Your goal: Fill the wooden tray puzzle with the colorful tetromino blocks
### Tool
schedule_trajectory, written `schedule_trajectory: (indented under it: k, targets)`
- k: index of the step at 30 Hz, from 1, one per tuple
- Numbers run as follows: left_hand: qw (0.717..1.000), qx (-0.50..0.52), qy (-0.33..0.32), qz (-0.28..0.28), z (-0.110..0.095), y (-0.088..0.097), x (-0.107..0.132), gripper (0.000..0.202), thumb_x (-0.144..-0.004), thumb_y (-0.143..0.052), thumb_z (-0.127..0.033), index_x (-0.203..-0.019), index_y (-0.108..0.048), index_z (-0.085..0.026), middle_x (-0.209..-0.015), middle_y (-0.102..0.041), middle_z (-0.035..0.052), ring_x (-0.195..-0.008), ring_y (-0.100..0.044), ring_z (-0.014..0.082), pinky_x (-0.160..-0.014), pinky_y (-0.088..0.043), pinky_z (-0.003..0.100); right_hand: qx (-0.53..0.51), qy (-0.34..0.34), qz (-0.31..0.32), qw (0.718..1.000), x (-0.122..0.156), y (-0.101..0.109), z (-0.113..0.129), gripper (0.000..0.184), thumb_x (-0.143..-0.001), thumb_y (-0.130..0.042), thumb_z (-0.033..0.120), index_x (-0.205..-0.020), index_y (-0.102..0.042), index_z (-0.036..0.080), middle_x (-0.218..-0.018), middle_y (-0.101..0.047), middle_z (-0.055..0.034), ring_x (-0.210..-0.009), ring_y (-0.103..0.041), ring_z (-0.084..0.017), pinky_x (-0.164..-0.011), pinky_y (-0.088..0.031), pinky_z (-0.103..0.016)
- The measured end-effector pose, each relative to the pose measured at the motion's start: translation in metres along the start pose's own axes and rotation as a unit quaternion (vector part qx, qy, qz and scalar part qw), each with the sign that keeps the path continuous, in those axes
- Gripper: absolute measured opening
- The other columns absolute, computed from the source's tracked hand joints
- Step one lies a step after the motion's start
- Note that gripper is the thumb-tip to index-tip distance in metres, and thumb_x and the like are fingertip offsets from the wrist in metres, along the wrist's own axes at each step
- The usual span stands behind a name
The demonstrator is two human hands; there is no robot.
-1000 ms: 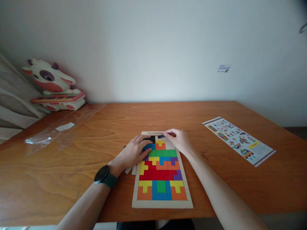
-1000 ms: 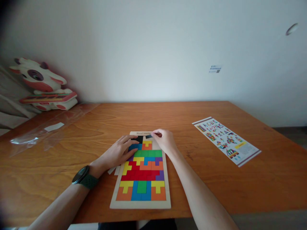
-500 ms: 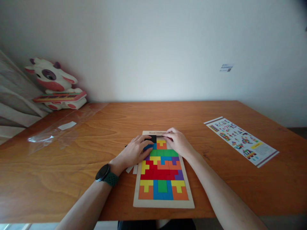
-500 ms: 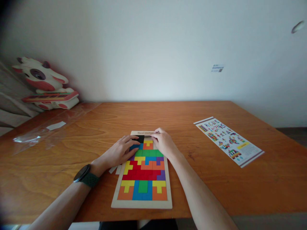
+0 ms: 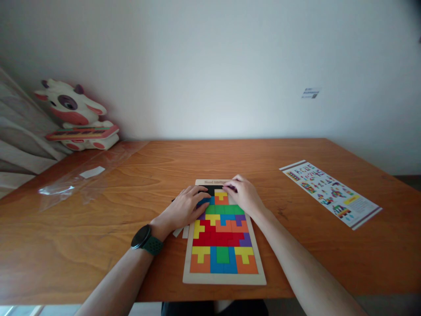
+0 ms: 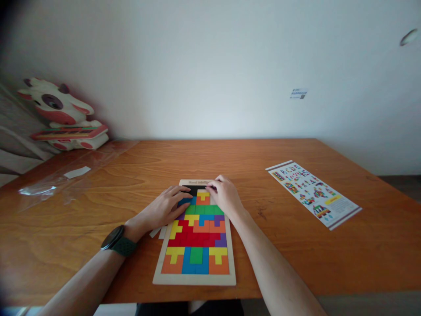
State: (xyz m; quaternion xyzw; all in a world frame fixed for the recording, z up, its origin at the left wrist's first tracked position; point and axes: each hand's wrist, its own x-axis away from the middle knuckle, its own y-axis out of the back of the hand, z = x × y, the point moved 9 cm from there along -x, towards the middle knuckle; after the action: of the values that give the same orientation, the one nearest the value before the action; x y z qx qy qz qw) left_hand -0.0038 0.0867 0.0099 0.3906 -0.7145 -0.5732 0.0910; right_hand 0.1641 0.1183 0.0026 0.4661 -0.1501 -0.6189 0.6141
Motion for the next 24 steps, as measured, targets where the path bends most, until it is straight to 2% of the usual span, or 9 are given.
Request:
schedule_trajectory:
  k: [4,7,10,13,16,21,24]
  targets:
    - [1.0,0.007,-0.005,-0.005,-0.003,0.003,-0.001,0.025,-0.097,-0.052,-0.031,-0.116,-0.065,-0.022,-0.127,-0.062,0.0111,-0.115,-0.06,0.0255,-0.1,-0.05,0.044,-0.005,-0.003,-0.016,1.0,0.0,-0.001,-0.003,0.012,-0.091,-0.065,0.028,-0.088,-0.075,0.023,-0.086,-0.065,-0.0053,-0.076,-0.064,-0.019,-0.069,-0.051,-0.031]
    - [1.0,-0.015,0.002,-0.024,0.001,0.016,-0.001,0.025,-0.098,-0.049,-0.028,-0.117,-0.065,-0.022,-0.124,-0.064,0.0102,-0.112,-0.06,0.0244,-0.099,-0.05,0.042,-0.024,-0.005,-0.033,0.999,0.0,0.004,-0.004,0.016,-0.093,-0.061,0.031,-0.09,-0.073,0.021,-0.086,-0.066,-0.0061,-0.077,-0.065,-0.019,-0.071,-0.052,-0.032]
    - [0.995,-0.081,0.043,-0.046,0.021,0.034,0.006,0.024,-0.098,-0.05,-0.029,-0.113,-0.066,-0.022,-0.115,-0.068,0.009,-0.106,-0.062,0.0264,-0.094,-0.05,0.044,-0.046,-0.014,-0.061,0.997,0.0,0.012,-0.006,0.017,-0.094,-0.057,0.029,-0.09,-0.07,0.021,-0.086,-0.067,-0.0064,-0.078,-0.066,-0.019,-0.071,-0.052,-0.031]
    - [0.993,-0.095,0.063,-0.025,0.044,0.041,0.015,0.023,-0.096,-0.052,-0.033,-0.112,-0.067,-0.024,-0.109,-0.072,0.0075,-0.1,-0.066,0.0258,-0.088,-0.052,0.04,-0.056,-0.014,-0.071,0.996,0.0,0.015,-0.006,0.016,-0.093,-0.055,0.027,-0.09,-0.069,0.021,-0.088,-0.067,-0.0064,-0.077,-0.065,-0.018,-0.071,-0.051,-0.031]
    - [0.995,-0.073,0.064,-0.005,0.058,0.04,0.022,0.023,-0.096,-0.052,-0.034,-0.108,-0.07,-0.027,-0.105,-0.074,0.005,-0.093,-0.068,0.0234,-0.082,-0.053,0.035,-0.058,-0.012,-0.069,0.996,0.0,0.014,-0.006,0.016,-0.094,-0.055,0.027,-0.09,-0.068,0.02,-0.09,-0.067,-0.0065,-0.077,-0.065,-0.018,-0.071,-0.051,-0.031]
    - [0.998,-0.029,0.047,0.013,0.056,0.038,0.023,0.022,-0.093,-0.056,-0.036,-0.107,-0.072,-0.032,-0.098,-0.076,0.0006,-0.086,-0.07,0.0197,-0.08,-0.054,0.029,-0.061,-0.007,-0.069,0.996,0.0,0.013,-0.005,0.015,-0.094,-0.055,0.027,-0.089,-0.068,0.021,-0.089,-0.066,-0.006,-0.078,-0.065,-0.018,-0.071,-0.05,-0.031]
    - [0.998,-0.033,0.061,0.012,0.058,0.04,0.025,0.025,-0.092,-0.057,-0.033,-0.112,-0.071,-0.032,-0.102,-0.076,0.0003,-0.088,-0.071,0.0198,-0.08,-0.054,0.027,-0.062,-0.006,-0.072,0.995,0.0,0.015,-0.004,0.015,-0.093,-0.055,0.026,-0.088,-0.068,0.021,-0.089,-0.066,-0.0059,-0.077,-0.065,-0.018,-0.07,-0.05,-0.031]
